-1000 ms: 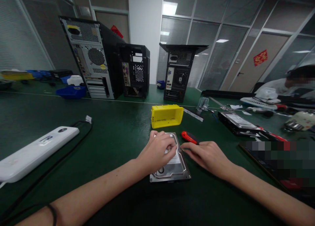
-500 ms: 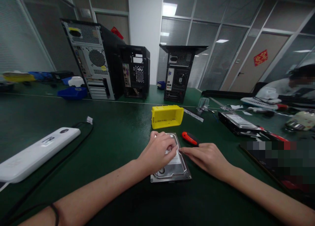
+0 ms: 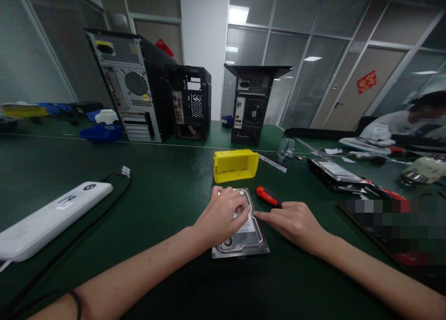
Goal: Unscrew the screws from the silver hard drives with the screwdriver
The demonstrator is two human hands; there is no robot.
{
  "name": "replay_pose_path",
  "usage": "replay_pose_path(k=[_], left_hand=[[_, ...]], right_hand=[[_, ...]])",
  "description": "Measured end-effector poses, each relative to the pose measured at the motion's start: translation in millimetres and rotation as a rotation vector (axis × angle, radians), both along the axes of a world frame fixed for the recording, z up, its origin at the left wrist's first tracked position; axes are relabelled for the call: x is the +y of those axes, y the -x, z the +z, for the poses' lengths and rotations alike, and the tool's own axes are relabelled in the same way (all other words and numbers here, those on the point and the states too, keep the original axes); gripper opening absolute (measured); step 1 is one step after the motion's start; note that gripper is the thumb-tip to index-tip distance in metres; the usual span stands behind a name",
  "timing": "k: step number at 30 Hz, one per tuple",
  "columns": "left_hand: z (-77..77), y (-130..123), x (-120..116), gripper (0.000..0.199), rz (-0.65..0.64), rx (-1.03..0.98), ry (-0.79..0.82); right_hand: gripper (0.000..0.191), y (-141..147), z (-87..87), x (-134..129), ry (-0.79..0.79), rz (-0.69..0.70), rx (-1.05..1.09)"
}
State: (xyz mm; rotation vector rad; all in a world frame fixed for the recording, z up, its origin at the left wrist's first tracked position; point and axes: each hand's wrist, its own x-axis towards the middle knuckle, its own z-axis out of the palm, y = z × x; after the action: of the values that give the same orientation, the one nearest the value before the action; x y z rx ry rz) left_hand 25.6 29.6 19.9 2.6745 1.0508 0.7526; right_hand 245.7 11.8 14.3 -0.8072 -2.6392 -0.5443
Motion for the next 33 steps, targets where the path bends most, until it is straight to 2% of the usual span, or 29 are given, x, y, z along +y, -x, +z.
replay_pose_path(k=[3, 9, 12, 33], left_hand=[[1.3, 0.0, -0.7, 0.022, 0.005, -0.003, 0.013], [1.9, 0.2, -1.9, 0.021, 0.007, -0.011, 0.028], [1.5, 0.0, -1.8, 0.021, 0.013, -0.006, 0.019], [0.9, 0.1, -0.7, 0.021, -0.002, -0.008, 0.011]], right_hand=[[0.028, -0.5, 0.1, 0.3, 0.043, -0.013, 0.007], [0.029, -2.4, -0.6, 0.7, 0.228, -0.061, 0.05], [0.029, -3.1, -3.4, 1.7, 0.257, -0.062, 0.077], [0.032, -4.4, -4.1, 1.1, 0.148, -0.058, 0.007]])
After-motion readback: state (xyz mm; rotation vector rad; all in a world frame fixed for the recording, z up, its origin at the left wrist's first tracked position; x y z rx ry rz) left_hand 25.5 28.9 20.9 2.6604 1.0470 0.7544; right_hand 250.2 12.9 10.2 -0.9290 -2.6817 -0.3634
